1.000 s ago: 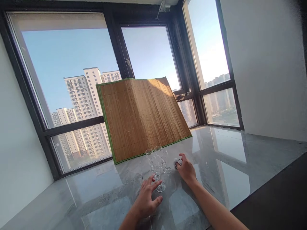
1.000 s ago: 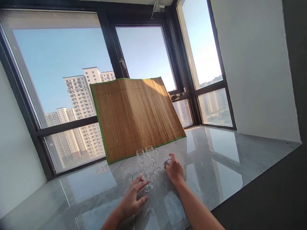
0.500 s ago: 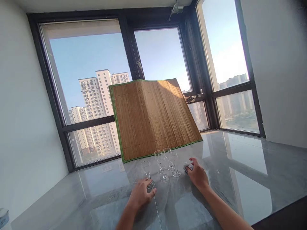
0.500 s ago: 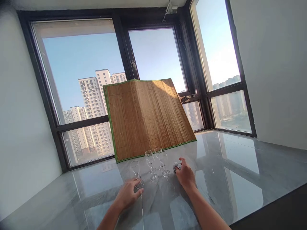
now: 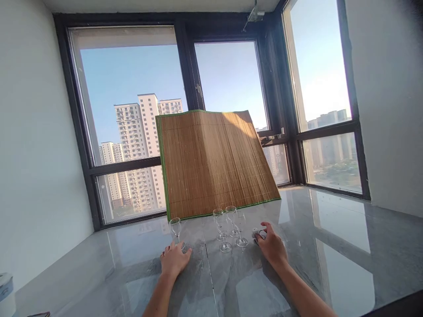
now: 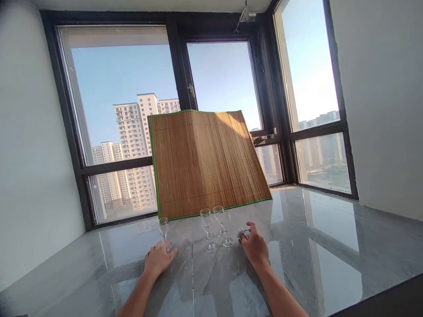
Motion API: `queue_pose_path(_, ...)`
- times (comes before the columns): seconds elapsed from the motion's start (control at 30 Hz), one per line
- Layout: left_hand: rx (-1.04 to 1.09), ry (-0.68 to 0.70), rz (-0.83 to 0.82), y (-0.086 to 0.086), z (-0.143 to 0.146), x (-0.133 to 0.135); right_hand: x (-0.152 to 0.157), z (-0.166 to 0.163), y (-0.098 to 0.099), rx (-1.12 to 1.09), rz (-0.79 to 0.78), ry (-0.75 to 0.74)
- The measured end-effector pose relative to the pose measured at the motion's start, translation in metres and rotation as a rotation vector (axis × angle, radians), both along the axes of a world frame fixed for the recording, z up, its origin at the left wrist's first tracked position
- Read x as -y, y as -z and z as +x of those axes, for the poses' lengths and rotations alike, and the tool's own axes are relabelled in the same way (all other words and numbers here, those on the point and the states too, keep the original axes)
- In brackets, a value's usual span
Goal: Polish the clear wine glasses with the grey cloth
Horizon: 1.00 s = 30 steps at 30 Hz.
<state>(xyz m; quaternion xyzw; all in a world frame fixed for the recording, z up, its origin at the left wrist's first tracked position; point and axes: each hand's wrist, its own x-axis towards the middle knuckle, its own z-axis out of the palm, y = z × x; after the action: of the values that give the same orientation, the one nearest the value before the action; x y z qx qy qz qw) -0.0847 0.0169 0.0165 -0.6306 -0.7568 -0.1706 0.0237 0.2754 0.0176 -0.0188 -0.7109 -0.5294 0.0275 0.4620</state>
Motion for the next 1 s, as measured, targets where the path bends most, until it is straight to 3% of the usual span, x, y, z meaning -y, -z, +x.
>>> queue_pose_path(0.07, -0.043, -0.035, 0.005, -0.005, 0.009, 0.009, -0.001, 0.0, 0.0, 0.0, 0.002, 0.006)
queue_pose_path(0.13, -0.034, 0.042, 0.023, -0.01, 0.023, 0.02, -0.001, 0.0, 0.0, -0.002, -0.003, 0.006)
queue_pose_path(0.27, 0.124, 0.59, 0.057, -0.01, 0.064, 0.035, -0.001, 0.0, 0.0, -0.017, 0.004, -0.009)
queue_pose_path(0.37, 0.126, 0.765, -0.026, -0.001, 0.09, 0.035, -0.002, 0.0, 0.001, -0.02, 0.016, -0.004)
queue_pose_path(0.5, 0.042, 0.794, -0.093, 0.006, 0.106, 0.025, -0.002, -0.002, -0.001, -0.016, 0.006, 0.001)
queue_pose_path(0.67, -0.006, 0.824, -0.135, 0.001, 0.103, 0.021, 0.003, -0.003, -0.006, -0.025, -0.032, -0.007)
queue_pose_path(1.0, -0.178, 0.728, -0.003, -0.012, 0.073, 0.052, 0.006, -0.003, -0.009, -0.016, -0.067, -0.017)
